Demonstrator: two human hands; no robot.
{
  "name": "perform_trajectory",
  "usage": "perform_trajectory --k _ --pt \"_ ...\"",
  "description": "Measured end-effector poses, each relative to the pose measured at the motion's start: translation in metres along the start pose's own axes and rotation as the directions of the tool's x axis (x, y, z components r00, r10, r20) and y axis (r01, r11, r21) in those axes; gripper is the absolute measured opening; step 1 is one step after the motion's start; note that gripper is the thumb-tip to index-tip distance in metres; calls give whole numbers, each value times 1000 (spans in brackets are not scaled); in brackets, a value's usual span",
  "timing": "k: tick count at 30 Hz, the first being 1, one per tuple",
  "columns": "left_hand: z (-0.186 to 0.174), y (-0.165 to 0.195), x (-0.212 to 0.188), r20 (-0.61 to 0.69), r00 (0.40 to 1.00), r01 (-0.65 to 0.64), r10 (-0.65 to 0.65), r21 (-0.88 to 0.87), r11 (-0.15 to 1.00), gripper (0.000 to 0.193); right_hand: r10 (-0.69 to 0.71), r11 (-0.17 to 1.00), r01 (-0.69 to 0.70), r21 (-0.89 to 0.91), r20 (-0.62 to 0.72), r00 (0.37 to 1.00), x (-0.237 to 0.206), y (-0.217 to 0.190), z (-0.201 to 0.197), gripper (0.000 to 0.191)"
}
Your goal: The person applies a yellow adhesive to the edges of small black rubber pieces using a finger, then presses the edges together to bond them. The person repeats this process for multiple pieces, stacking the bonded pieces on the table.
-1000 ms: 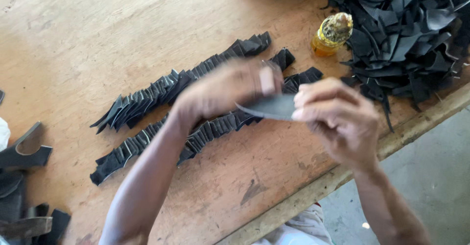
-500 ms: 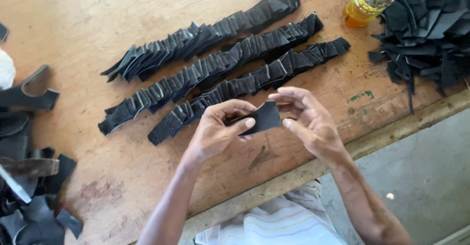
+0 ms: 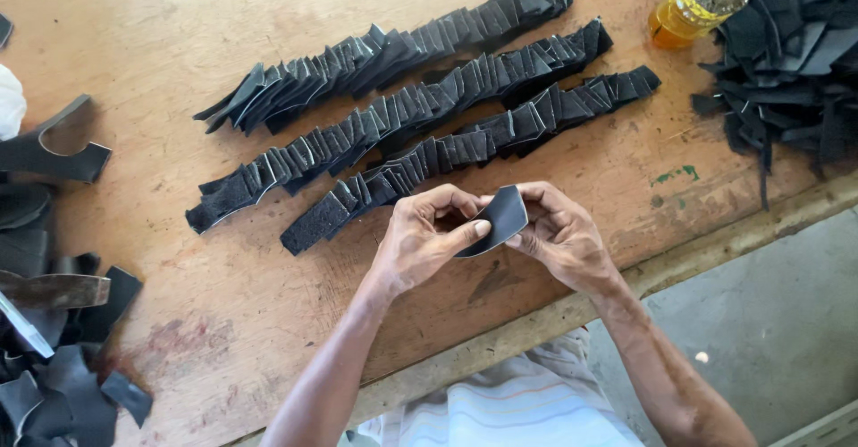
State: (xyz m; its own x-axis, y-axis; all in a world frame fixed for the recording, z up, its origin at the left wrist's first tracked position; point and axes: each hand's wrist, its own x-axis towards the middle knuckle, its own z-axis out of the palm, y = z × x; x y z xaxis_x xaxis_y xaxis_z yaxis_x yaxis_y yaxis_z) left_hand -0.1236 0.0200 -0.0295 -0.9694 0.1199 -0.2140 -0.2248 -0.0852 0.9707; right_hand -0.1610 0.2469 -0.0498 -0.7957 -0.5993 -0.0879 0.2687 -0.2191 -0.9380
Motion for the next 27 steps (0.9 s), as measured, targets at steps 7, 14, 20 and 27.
perform_trajectory --k 7,14,20,27 --pt "-13 -7 -2 14 997 80 -79 -74 994 15 -15 994 3 -107 -105 994 -10 -6 -2 41" --pt "-26 19 -12 120 987 125 -108 -147 981 37 59 998 -54 32 -180 982 -8 -1 -7 44" --pt "-22 22 -9 214 958 219 -189 -121 968 29 75 988 -49 148 -175 982 -5 -1 -8 25" --pt "-26 20 -8 139 967 219 -214 -20 975 33 -42 999 43 9 -56 998 -4 -1 -13 17"
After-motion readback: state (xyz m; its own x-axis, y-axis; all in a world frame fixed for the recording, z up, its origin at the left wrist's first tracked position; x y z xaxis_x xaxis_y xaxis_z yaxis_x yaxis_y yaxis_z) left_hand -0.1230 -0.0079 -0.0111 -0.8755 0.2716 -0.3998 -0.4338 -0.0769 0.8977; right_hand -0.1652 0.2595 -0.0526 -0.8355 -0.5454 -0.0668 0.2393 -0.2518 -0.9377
